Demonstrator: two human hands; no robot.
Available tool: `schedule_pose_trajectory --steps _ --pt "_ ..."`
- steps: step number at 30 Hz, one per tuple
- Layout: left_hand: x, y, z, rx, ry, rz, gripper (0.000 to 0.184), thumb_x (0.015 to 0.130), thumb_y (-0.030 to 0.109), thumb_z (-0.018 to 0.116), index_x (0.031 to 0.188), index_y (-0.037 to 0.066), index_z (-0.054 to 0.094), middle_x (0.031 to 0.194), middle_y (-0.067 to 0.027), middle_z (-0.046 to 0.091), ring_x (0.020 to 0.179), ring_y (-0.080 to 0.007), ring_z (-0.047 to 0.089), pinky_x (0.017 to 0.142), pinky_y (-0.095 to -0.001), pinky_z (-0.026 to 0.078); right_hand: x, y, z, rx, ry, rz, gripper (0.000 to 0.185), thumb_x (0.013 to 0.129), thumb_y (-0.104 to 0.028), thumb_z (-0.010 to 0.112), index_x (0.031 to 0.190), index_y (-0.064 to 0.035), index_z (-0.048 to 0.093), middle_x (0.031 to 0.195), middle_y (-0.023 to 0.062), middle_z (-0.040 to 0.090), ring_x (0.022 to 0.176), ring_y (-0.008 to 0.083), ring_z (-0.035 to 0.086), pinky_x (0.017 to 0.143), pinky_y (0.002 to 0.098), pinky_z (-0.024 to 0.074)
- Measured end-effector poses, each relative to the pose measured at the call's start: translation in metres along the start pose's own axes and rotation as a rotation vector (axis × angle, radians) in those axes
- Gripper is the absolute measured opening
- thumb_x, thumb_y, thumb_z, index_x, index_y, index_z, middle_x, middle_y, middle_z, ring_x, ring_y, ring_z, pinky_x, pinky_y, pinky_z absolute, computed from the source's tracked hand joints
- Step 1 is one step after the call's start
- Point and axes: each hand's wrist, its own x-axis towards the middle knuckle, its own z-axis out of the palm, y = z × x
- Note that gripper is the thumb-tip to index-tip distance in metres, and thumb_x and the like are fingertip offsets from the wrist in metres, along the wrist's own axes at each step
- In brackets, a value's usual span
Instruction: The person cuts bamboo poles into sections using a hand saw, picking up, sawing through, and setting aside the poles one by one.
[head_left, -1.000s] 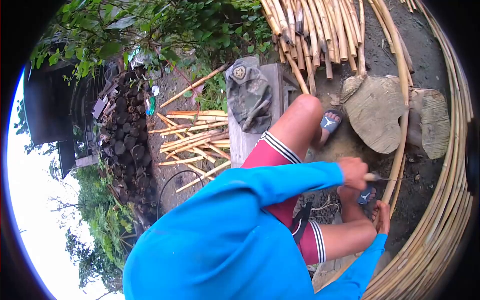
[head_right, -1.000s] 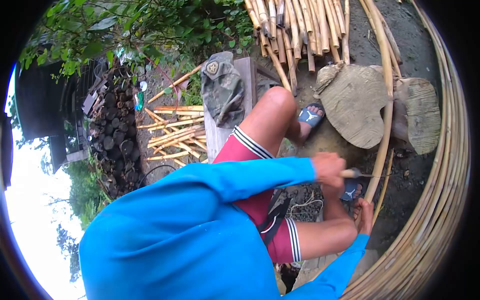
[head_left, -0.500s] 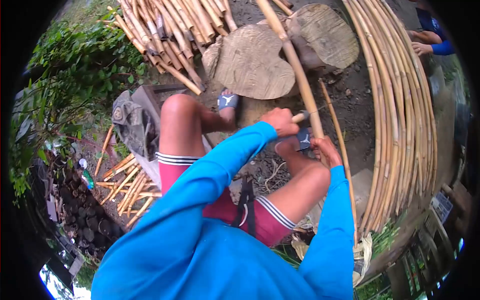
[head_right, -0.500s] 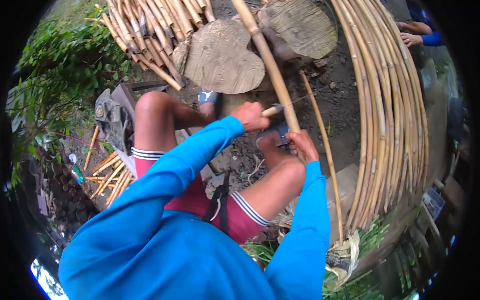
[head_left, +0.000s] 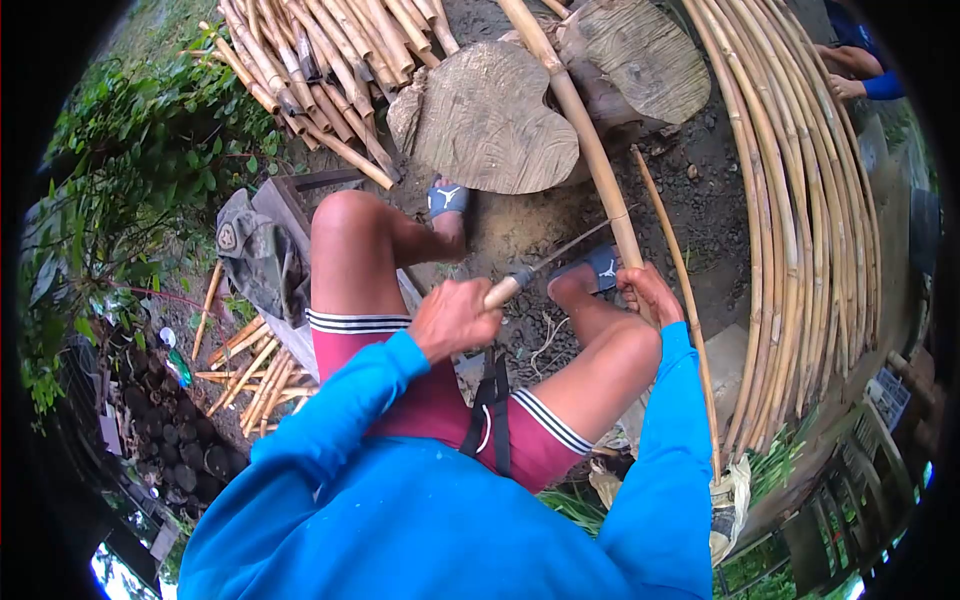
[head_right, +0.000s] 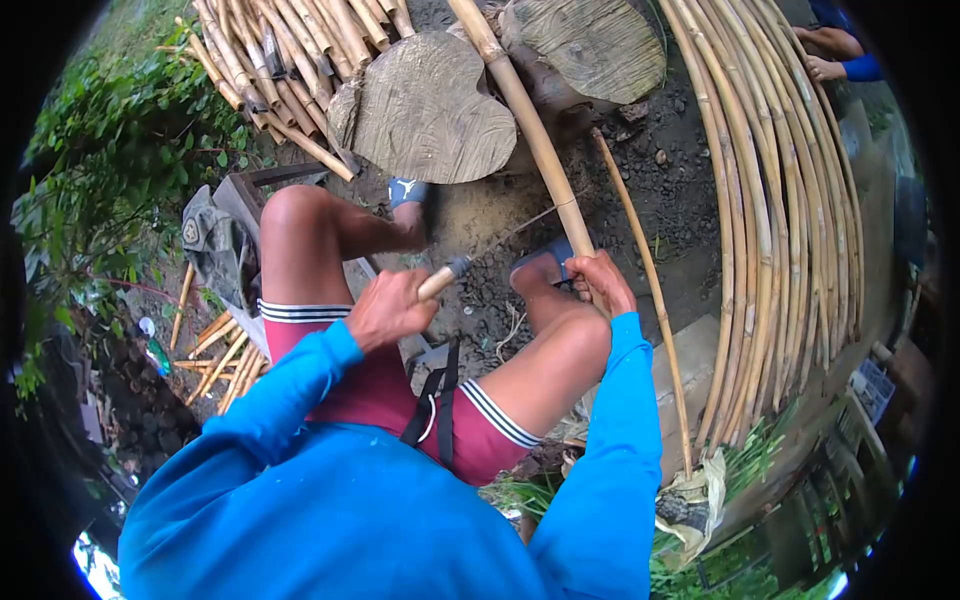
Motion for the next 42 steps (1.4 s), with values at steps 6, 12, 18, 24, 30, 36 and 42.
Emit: schedule_pose_trajectory --steps 6,12,18,24,30,36,42 --pt "0.027 -0.001 -0.002 0.080 -0.168 -0.106 0.031 0.075 0.023 0.059 0.083 -0.005 0.068 0.078 -0.0337 0.062 0.079 -0.0463 0.065 0.075 -0.0502 0.052 -0.013 -0.002 -0.004 -0.051 0.093 -0.022 0.017 0.072 -0.021 0.065 0.073 -0.0076 0.055 0.060 -0.0017 0.048 0.048 0.0088 0.044 0.042 0.0257 0.0314" --pt "0.045 0.032 0.014 0.063 -0.052 -0.014 0.032 0.076 0.023 0.059 0.086 -0.007 0.066 0.076 -0.0332 0.061 0.076 -0.0482 0.064 0.073 -0.0512 0.051 -0.018 0.009 0.007 -0.016 0.057 -0.136 0.020 0.072 -0.023 0.066 0.071 -0.0062 0.056 0.058 -0.0018 0.048 0.046 0.0092 0.042 0.042 0.0265 0.0314" --pt "0.055 -0.017 0.031 0.021 -0.047 -0.018 0.031 0.077 0.025 0.058 0.080 -0.006 0.062 0.074 -0.0341 0.059 0.074 -0.0494 0.062 0.070 -0.0537 0.049 -0.010 -0.006 -0.001 -0.028 0.085 -0.044 0.022 0.072 -0.025 0.067 0.070 -0.0059 0.055 0.057 -0.0027 0.045 0.045 0.0087 0.040 0.042 0.0266 0.0304" --pt "0.055 0.032 0.021 -0.001 -0.084 0.019 0.028 0.077 0.024 0.059 0.080 -0.004 0.062 0.072 -0.0321 0.059 0.072 -0.0489 0.061 0.067 -0.0529 0.048 -0.007 0.003 0.002 -0.044 0.045 -0.045 0.021 0.074 -0.025 0.066 0.069 -0.0070 0.056 0.059 -0.0014 0.049 0.048 0.0074 0.044 0.043 0.0255 0.0314" --pt "0.000 0.015 -0.032 -0.050 -0.066 0.213 0.022 0.074 0.019 0.063 0.080 -0.002 0.055 0.065 -0.0242 0.055 0.062 -0.0420 0.057 0.062 -0.0475 0.046 -0.013 0.008 -0.009 -0.314 0.149 -0.170 0.039 0.073 -0.042 0.069 0.078 -0.0036 0.062 0.061 0.0018 0.050 0.053 0.0155 0.047 0.050 0.0326 0.0347" --pt "0.028 -0.027 -0.052 -0.395 0.119 0.147 0.022 0.079 0.015 0.063 0.093 -0.002 0.064 0.067 -0.0081 0.058 0.063 -0.0124 0.054 0.059 -0.0319 0.045 -0.051 0.003 -0.012 -0.283 0.225 -0.408 0.046 0.078 -0.048 0.065 0.086 -0.0019 0.066 0.065 0.0088 0.058 0.061 0.0217 0.056 0.055 0.0381 0.0406" --pt "0.068 -0.047 -0.039 -0.548 0.238 0.128 0.025 0.081 0.020 0.068 0.075 0.000 0.054 0.062 -0.0013 0.050 0.057 -0.0097 0.045 0.051 -0.0300 0.038 -0.073 -0.027 -0.008 -0.858 0.293 -0.173 0.049 0.074 -0.039 0.067 0.101 0.0016 0.067 0.094 0.0268 0.068 0.089 0.0425 0.065 0.082 0.0484 0.0510"
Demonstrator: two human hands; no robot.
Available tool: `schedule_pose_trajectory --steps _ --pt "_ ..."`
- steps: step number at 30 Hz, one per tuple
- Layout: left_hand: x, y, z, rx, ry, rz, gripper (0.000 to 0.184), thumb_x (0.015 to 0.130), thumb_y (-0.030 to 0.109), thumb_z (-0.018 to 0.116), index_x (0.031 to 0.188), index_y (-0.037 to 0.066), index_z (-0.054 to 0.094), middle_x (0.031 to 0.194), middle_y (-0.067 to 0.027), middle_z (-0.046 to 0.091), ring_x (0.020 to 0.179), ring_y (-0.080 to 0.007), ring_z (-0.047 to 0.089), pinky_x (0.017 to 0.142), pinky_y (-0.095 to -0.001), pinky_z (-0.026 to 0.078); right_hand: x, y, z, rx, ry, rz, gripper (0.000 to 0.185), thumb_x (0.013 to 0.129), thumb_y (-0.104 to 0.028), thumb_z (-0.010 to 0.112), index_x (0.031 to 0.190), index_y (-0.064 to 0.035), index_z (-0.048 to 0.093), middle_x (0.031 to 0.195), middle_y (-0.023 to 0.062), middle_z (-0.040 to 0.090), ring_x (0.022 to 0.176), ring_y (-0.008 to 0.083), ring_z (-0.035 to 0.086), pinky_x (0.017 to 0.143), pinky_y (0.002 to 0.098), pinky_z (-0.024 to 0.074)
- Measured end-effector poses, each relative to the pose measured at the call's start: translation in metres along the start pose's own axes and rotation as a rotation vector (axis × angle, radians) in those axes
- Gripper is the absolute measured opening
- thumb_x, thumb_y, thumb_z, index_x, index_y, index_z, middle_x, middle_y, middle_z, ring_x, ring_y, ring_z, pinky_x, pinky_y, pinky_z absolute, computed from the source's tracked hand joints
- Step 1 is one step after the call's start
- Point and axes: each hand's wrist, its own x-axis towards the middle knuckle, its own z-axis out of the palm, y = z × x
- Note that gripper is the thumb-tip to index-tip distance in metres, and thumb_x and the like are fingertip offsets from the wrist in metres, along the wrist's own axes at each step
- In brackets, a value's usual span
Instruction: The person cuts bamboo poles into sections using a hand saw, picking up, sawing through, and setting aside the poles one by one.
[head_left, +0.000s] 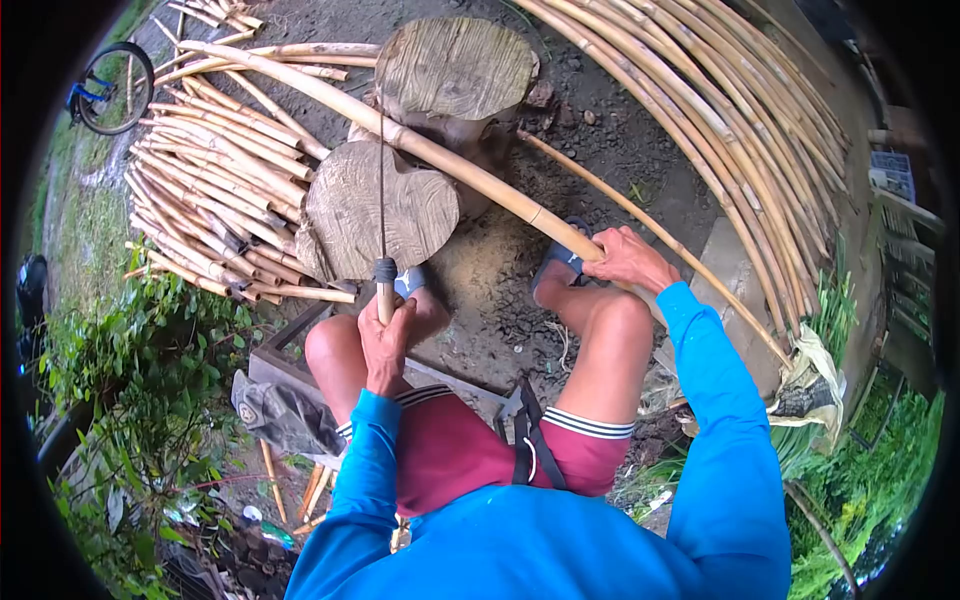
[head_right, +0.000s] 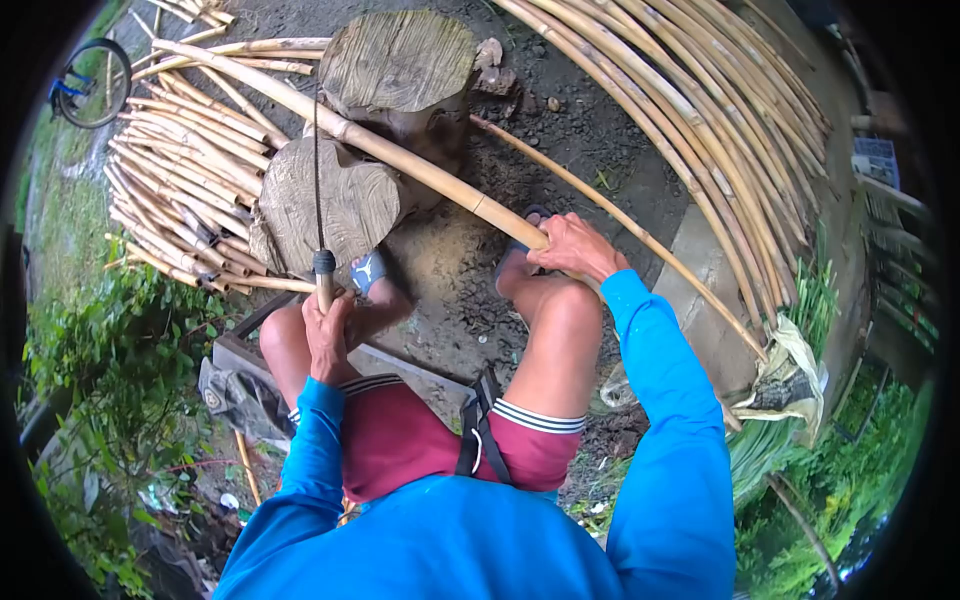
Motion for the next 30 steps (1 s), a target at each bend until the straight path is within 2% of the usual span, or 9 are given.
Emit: schedule_pose_trajectory --steps 4,9,13,15,17,19,23,27,30 --pt "-0.003 0.010 0.014 -0.112 0.018 -0.028 0.024 0.083 0.021 0.067 0.076 0.002 0.055 0.061 0.0002 0.049 0.052 -0.0078 0.043 0.047 -0.0267 0.035 -0.004 0.008 0.018 -0.022 0.308 -0.116 0.049 0.073 -0.045 0.074 0.088 0.0014 0.069 0.080 0.0243 0.066 0.083 0.0387 0.064 0.076 0.0478 0.0485" --pt "-0.004 0.019 0.026 -0.224 -0.027 -0.115 0.020 0.085 0.019 0.065 0.080 0.003 0.057 0.061 0.0009 0.050 0.048 -0.0062 0.044 0.042 -0.0240 0.034 0.010 0.001 0.008 0.008 0.138 -0.076 0.053 0.069 -0.050 0.077 0.079 0.0014 0.069 0.077 0.0221 0.066 0.071 0.0330 0.064 0.068 0.0428 0.0479" --pt "0.001 0.015 0.029 -0.058 -0.053 -0.084 0.020 0.084 0.018 0.066 0.077 0.002 0.057 0.063 -0.0005 0.053 0.054 -0.0097 0.048 0.050 -0.0277 0.040 0.033 0.013 0.032 0.409 0.016 -0.157 0.054 0.069 -0.052 0.077 0.076 0.0004 0.065 0.075 0.0135 0.061 0.072 0.0217 0.059 0.068 0.0348 0.0466" --pt "0.003 0.009 0.031 0.066 -0.048 -0.025 0.021 0.084 0.019 0.066 0.079 0.001 0.057 0.063 -0.0031 0.055 0.054 -0.0109 0.050 0.051 -0.0290 0.042 0.011 0.003 0.039 1.100 -0.160 0.182 0.042 0.075 -0.042 0.076 0.083 -0.0016 0.068 0.085 0.0077 0.065 0.082 0.0171 0.061 0.075 0.0325 0.0472" --pt "0.002 0.012 0.033 0.038 -0.086 -0.114 0.025 0.083 0.023 0.066 0.081 0.000 0.058 0.063 -0.0070 0.056 0.059 -0.0137 0.052 0.054 -0.0330 0.043 0.002 0.014 0.051 1.457 -0.178 -0.098 0.031 0.081 -0.034 0.073 0.089 -0.0039 0.070 0.090 0.0048 0.067 0.086 0.0162 0.061 0.080 0.0316 0.0478" --pt "0.007 -0.004 0.037 0.148 -0.061 -0.007 0.028 0.083 0.026 0.066 0.080 0.000 0.056 0.062 -0.0104 0.053 0.058 -0.0163 0.050 0.055 -0.0364 0.042 0.011 0.023 0.047 1.442 -0.309 -0.191 0.026 0.084 -0.030 0.071 0.094 -0.0051 0.072 0.088 0.0054 0.068 0.083 0.0142 0.063 0.077 0.0300 0.0494" --pt "0.005 0.016 0.046 0.227 -0.128 0.006 0.030 0.082 0.028 0.066 0.083 0.000 0.055 0.062 -0.0130 0.050 0.057 -0.0229 0.046 0.057 -0.0398 0.040 0.024 0.025 0.049 1.340 -0.364 -0.030 0.026 0.079 -0.024 0.077 0.089 -0.0016 0.068 0.084 0.0072 0.067 0.079 0.0134 0.062 0.074 0.0273 0.0488" --pt "0.000 0.027 0.048 0.275 -0.129 0.168 0.030 0.079 0.028 0.066 0.087 0.000 0.058 0.065 -0.0216 0.056 0.061 -0.0364 0.057 0.061 -0.0447 0.044 0.003 0.000 0.033 1.176 -0.121 -0.015 0.038 0.075 -0.038 0.079 0.079 -0.0032 0.067 0.076 0.0064 0.065 0.069 0.0140 0.060 0.066 0.0279 0.0457" --pt "-0.005 0.029 0.045 0.292 -0.133 0.161 0.025 0.077 0.023 0.066 0.086 0.001 0.058 0.064 -0.0135 0.054 0.059 -0.0229 0.053 0.059 -0.0378 0.044 0.017 0.011 0.051 0.549 0.153 -0.002 0.058 0.070 -0.058 0.074 0.068 -0.0007 0.066 0.062 0.0077 0.063 0.057 0.0185 0.062 0.055 0.0340 0.0457"
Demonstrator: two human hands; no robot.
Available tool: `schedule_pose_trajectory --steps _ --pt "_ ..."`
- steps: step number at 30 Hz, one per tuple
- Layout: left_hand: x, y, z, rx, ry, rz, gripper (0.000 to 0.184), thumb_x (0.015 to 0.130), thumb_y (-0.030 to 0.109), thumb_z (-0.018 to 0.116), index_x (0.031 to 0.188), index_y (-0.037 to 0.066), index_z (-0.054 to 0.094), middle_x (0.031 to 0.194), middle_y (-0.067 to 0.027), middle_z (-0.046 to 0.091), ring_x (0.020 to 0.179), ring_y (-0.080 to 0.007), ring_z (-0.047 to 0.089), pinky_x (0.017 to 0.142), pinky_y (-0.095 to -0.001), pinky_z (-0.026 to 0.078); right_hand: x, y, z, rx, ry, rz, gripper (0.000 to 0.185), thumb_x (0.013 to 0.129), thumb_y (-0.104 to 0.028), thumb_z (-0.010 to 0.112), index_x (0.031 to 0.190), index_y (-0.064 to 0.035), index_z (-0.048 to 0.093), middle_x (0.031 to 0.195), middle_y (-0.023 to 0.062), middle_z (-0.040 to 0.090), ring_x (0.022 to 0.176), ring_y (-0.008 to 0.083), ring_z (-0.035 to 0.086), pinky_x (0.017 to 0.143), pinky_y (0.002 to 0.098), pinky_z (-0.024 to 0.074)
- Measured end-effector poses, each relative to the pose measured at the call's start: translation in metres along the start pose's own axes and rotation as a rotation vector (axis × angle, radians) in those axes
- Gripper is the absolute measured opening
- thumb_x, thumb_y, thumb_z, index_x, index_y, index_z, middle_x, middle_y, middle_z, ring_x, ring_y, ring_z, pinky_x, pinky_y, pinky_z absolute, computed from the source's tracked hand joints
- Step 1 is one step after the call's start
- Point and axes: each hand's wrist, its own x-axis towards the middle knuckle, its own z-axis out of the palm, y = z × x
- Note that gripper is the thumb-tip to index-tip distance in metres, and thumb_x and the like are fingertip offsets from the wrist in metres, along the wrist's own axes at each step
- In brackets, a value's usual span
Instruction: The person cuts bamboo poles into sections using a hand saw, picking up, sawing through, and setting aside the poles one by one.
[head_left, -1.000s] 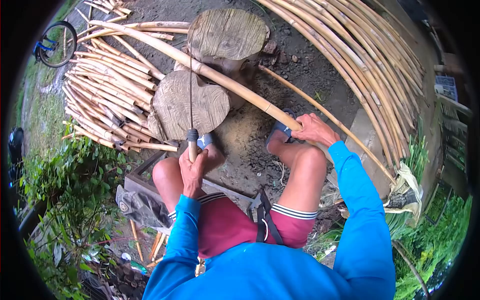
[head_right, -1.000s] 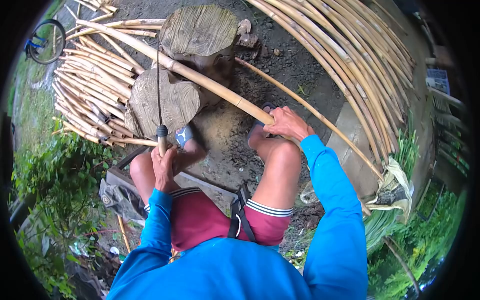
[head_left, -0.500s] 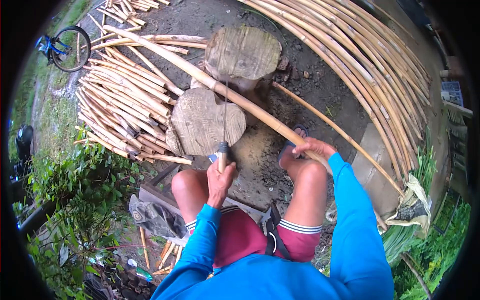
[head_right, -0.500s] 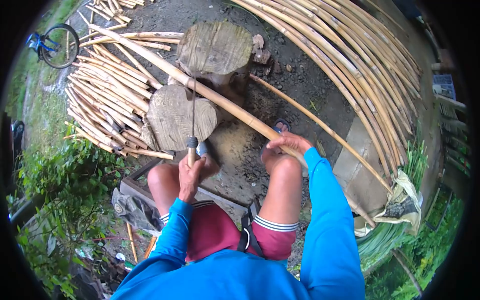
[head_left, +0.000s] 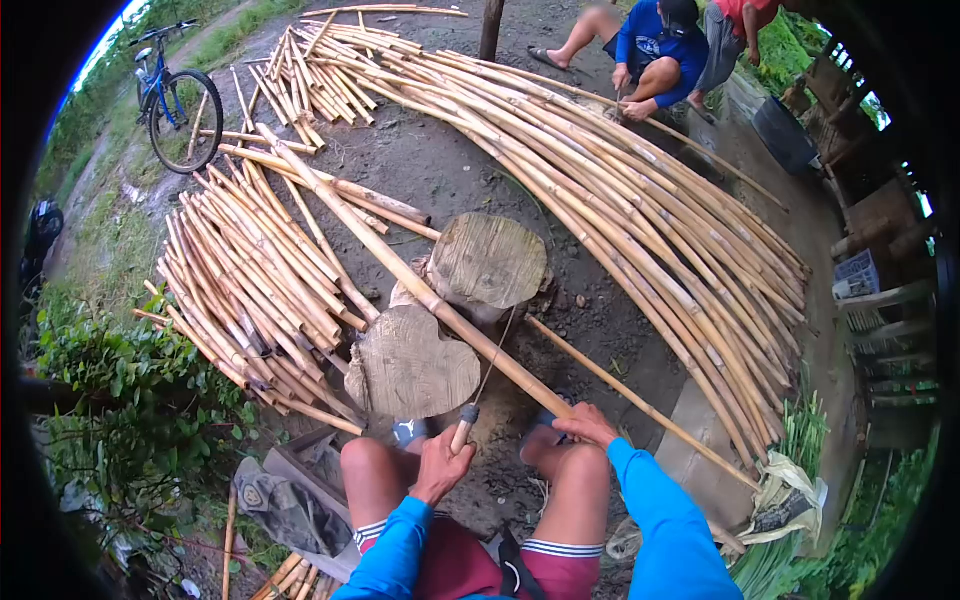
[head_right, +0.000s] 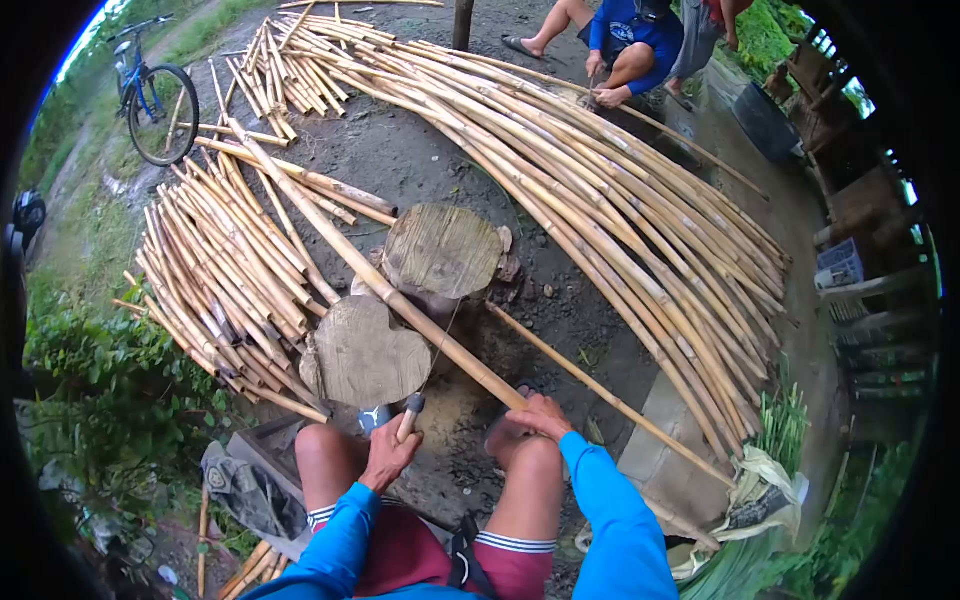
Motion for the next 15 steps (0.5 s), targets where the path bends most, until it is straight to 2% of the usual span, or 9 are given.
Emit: schedule_pose_trajectory --steps 3,4,9,12,14,15 --pt "-0.001 -0.004 -0.004 -0.032 -0.003 -0.007 0.024 0.077 0.022 0.066 0.084 0.001 0.057 0.065 -0.0132 0.055 0.060 -0.0234 0.054 0.059 -0.0379 0.045 -0.001 -0.002 0.005 -0.113 0.085 -0.007 0.058 0.070 -0.056 0.073 0.071 0.0012 0.067 0.064 0.0103 0.065 0.060 0.0217 0.064 0.057 0.0363 0.0477" --pt "-0.002 -0.004 -0.005 -0.062 0.005 -0.001 0.024 0.077 0.021 0.066 0.082 0.001 0.056 0.063 -0.0110 0.052 0.059 -0.0212 0.052 0.059 -0.0367 0.044 0.000 -0.004 0.008 -0.167 0.102 0.020 0.057 0.072 -0.054 0.071 0.073 0.0027 0.068 0.065 0.0130 0.066 0.062 0.0253 0.065 0.060 0.0391 0.0490" --pt "-0.005 0.002 -0.008 -0.154 -0.005 -0.007 0.024 0.077 0.020 0.066 0.080 0.000 0.053 0.063 -0.0079 0.048 0.060 -0.0172 0.046 0.057 -0.0348 0.041 -0.004 -0.014 0.015 -0.238 0.199 0.076 0.056 0.072 -0.053 0.070 0.077 0.0035 0.070 0.068 0.0157 0.067 0.064 0.0297 0.066 0.064 0.0417 0.0501" --pt "-0.007 0.005 -0.011 -0.149 -0.019 -0.002 0.024 0.077 0.020 0.067 0.080 0.000 0.053 0.063 -0.0078 0.048 0.060 -0.0178 0.045 0.057 -0.0352 0.040 -0.006 -0.022 0.014 -0.192 0.147 0.062 0.056 0.071 -0.054 0.070 0.078 0.0013 0.071 0.067 0.0151 0.067 0.064 0.0290 0.066 0.064 0.0413 0.0506" --pt "-0.011 0.008 -0.014 -0.150 -0.022 0.000 0.024 0.077 0.020 0.067 0.080 0.000 0.053 0.063 -0.0081 0.046 0.060 -0.0179 0.044 0.057 -0.0354 0.039 -0.008 -0.034 0.011 -0.183 0.004 0.189 0.051 0.071 -0.052 0.073 0.078 -0.0011 0.072 0.073 0.0123 0.066 0.070 0.0250 0.065 0.068 0.0380 0.0508" --pt "-0.011 0.004 -0.014 -0.150 -0.023 0.001 0.024 0.077 0.020 0.067 0.080 0.000 0.053 0.063 -0.0081 0.046 0.060 -0.0179 0.044 0.057 -0.0354 0.039 -0.008 -0.024 0.012 -0.182 0.005 0.189 0.051 0.071 -0.052 0.073 0.078 -0.0011 0.072 0.073 0.0123 0.066 0.070 0.0250 0.065 0.068 0.0380 0.0508"
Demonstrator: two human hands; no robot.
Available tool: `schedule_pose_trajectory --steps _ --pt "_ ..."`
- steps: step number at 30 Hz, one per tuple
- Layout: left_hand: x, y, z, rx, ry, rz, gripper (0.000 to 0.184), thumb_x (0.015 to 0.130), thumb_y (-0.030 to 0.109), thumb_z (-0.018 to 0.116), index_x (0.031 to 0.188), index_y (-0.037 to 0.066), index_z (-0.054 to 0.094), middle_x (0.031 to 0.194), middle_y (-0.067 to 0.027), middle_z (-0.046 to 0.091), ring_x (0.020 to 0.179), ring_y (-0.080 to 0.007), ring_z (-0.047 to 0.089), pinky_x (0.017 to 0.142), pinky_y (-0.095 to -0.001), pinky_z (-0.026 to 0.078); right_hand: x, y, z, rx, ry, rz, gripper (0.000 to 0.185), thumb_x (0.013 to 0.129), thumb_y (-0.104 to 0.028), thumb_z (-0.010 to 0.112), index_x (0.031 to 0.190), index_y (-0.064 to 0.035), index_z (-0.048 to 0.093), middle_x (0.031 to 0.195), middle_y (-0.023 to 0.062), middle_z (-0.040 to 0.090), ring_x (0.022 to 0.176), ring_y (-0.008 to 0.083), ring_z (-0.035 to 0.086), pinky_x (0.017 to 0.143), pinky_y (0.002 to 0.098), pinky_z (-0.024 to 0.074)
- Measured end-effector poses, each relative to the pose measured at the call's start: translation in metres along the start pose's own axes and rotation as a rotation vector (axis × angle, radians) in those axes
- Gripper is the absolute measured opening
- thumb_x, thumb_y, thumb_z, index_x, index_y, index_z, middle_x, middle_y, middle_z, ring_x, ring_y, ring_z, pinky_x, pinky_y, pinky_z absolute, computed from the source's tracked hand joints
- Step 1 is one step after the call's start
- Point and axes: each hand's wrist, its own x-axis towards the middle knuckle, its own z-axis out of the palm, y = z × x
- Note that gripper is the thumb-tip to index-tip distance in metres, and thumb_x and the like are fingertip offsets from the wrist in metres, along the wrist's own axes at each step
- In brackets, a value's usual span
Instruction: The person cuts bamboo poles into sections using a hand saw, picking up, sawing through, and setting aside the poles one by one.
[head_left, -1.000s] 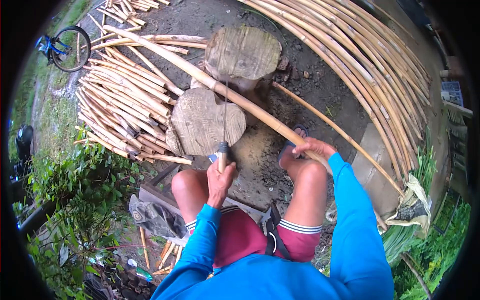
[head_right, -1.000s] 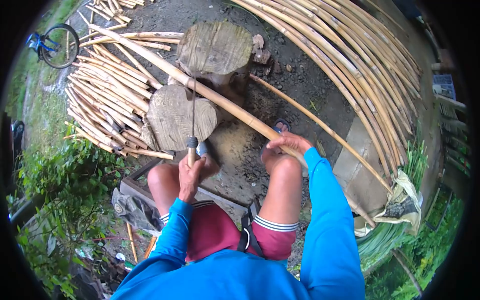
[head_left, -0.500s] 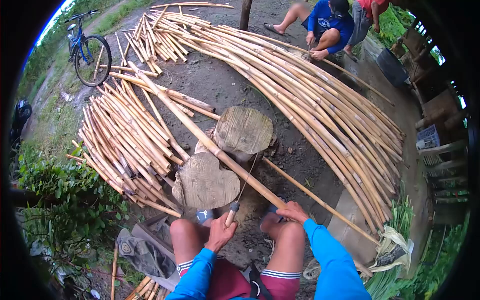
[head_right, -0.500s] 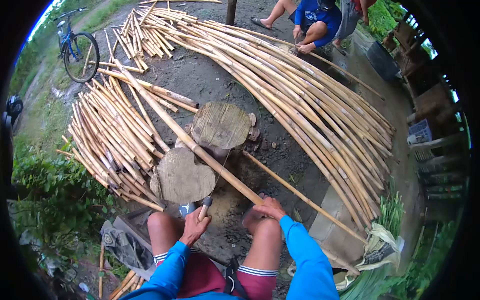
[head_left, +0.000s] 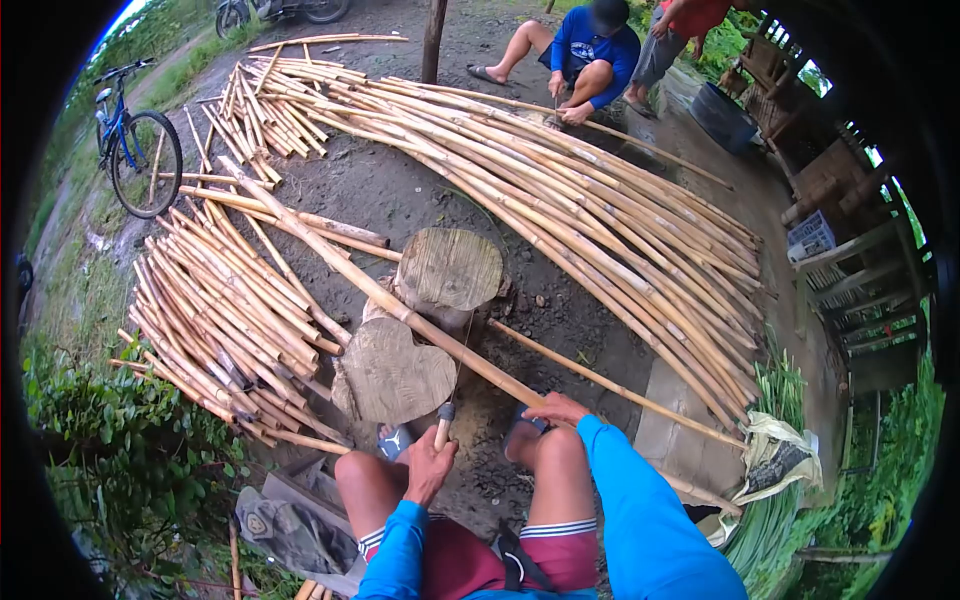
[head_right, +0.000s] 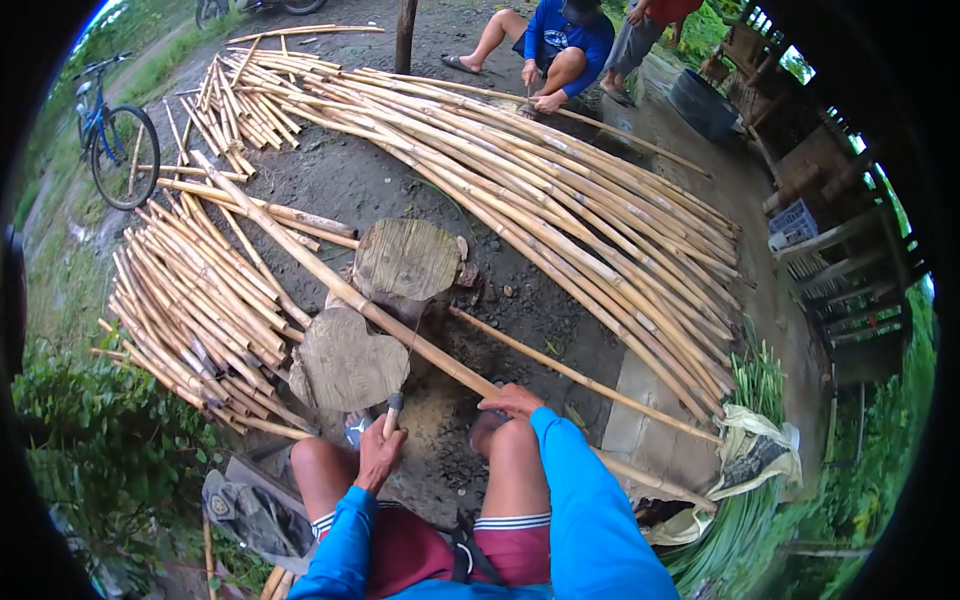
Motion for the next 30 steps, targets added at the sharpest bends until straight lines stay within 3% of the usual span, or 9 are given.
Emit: schedule_pose_trajectory --steps 5,8,12,18,21,22,24,29,30 --pt "-0.001 -0.006 -0.007 -0.004 0.018 -0.019 0.026 0.078 0.021 0.067 0.081 0.000 0.053 0.063 -0.0110 0.047 0.061 -0.0204 0.044 0.058 -0.0373 0.040 0.027 0.059 0.007 0.335 -0.225 -0.606 0.035 0.078 -0.042 0.075 0.104 -0.0195 0.075 0.104 0.0037 0.059 0.097 0.0167 0.058 0.088 0.0299 0.0456" --pt "0.001 -0.004 -0.008 -0.002 0.021 -0.024 0.026 0.078 0.022 0.067 0.082 -0.001 0.053 0.064 -0.0120 0.048 0.061 -0.0215 0.044 0.058 -0.0374 0.040 0.027 0.035 0.006 0.532 -0.336 -0.060 0.032 0.081 -0.040 0.074 0.107 -0.0213 0.074 0.103 0.0027 0.060 0.096 0.0155 0.058 0.089 0.0296 0.0463" --pt "0.007 -0.007 -0.001 0.051 0.011 -0.025 0.027 0.078 0.022 0.067 0.082 -0.001 0.054 0.064 -0.0118 0.049 0.061 -0.0214 0.045 0.059 -0.0369 0.040 0.020 0.032 0.005 0.494 -0.265 -0.344 0.030 0.080 -0.036 0.074 0.098 -0.0121 0.074 0.094 0.0029 0.062 0.089 0.0139 0.060 0.084 0.0290 0.0483" --pt "0.008 -0.009 0.002 0.029 0.001 0.016 0.027 0.078 0.023 0.067 0.082 0.000 0.055 0.063 -0.0097 0.050 0.061 -0.0190 0.046 0.058 -0.0364 0.041 0.034 0.040 0.012 0.612 -0.365 -0.006 0.024 0.084 -0.028 0.071 0.101 -0.0117 0.074 0.093 0.0029 0.063 0.088 0.0168 0.061 0.080 0.0304 0.0482" --pt "0.007 -0.004 -0.004 0.017 -0.015 -0.001 0.027 0.079 0.024 0.067 0.085 0.000 0.056 0.063 -0.0087 0.050 0.062 -0.0167 0.047 0.057 -0.0361 0.040 0.001 0.032 0.000 0.194 -0.059 -0.881 0.025 0.084 -0.032 0.071 0.098 -0.0115 0.074 0.093 0.0045 0.064 0.088 0.0196 0.061 0.079 0.0321 0.0478" --pt "0.006 -0.002 -0.008 0.022 -0.009 0.007 0.029 0.080 0.025 0.065 0.087 -0.001 0.056 0.068 -0.0228 0.059 0.063 -0.0363 0.061 0.060 -0.0441 0.047 0.005 0.031 0.001 0.163 -0.029 -0.572 0.030 0.082 -0.038 0.072 0.095 -0.0106 0.074 0.094 0.0063 0.063 0.088 0.0214 0.061 0.078 0.0331 0.0474" --pt "0.006 -0.007 -0.010 0.000 0.022 0.010 0.030 0.081 0.026 0.066 0.095 0.000 0.060 0.071 -0.0231 0.062 0.067 -0.0376 0.064 0.062 -0.0446 0.048 0.021 0.030 0.008 -0.009 0.090 -0.154 0.043 0.076 -0.050 0.073 0.092 -0.0102 0.075 0.089 0.0109 0.066 0.086 0.0254 0.063 0.076 0.0359 0.0471" --pt "0.004 -0.019 -0.016 -0.137 0.078 0.000 0.035 0.081 0.032 0.066 0.099 0.002 0.063 0.078 -0.0245 0.065 0.074 -0.0420 0.065 0.065 -0.0492 0.048 0.022 -0.001 0.008 -0.281 0.296 -0.128 0.062 0.068 -0.055 0.070 0.081 0.0055 0.071 0.072 0.0217 0.068 0.076 0.0370 0.068 0.070 0.0443 0.0520" --pt "0.007 -0.023 -0.014 -0.149 0.095 -0.004 0.036 0.080 0.033 0.065 0.099 0.002 0.063 0.080 -0.0252 0.065 0.075 -0.0430 0.065 0.066 -0.0508 0.048 0.014 -0.013 0.005 -0.295 0.377 -0.106 0.062 0.066 -0.052 0.071 0.090 0.0050 0.073 0.090 0.0280 0.069 0.091 0.0422 0.068 0.084 0.0498 0.0521"
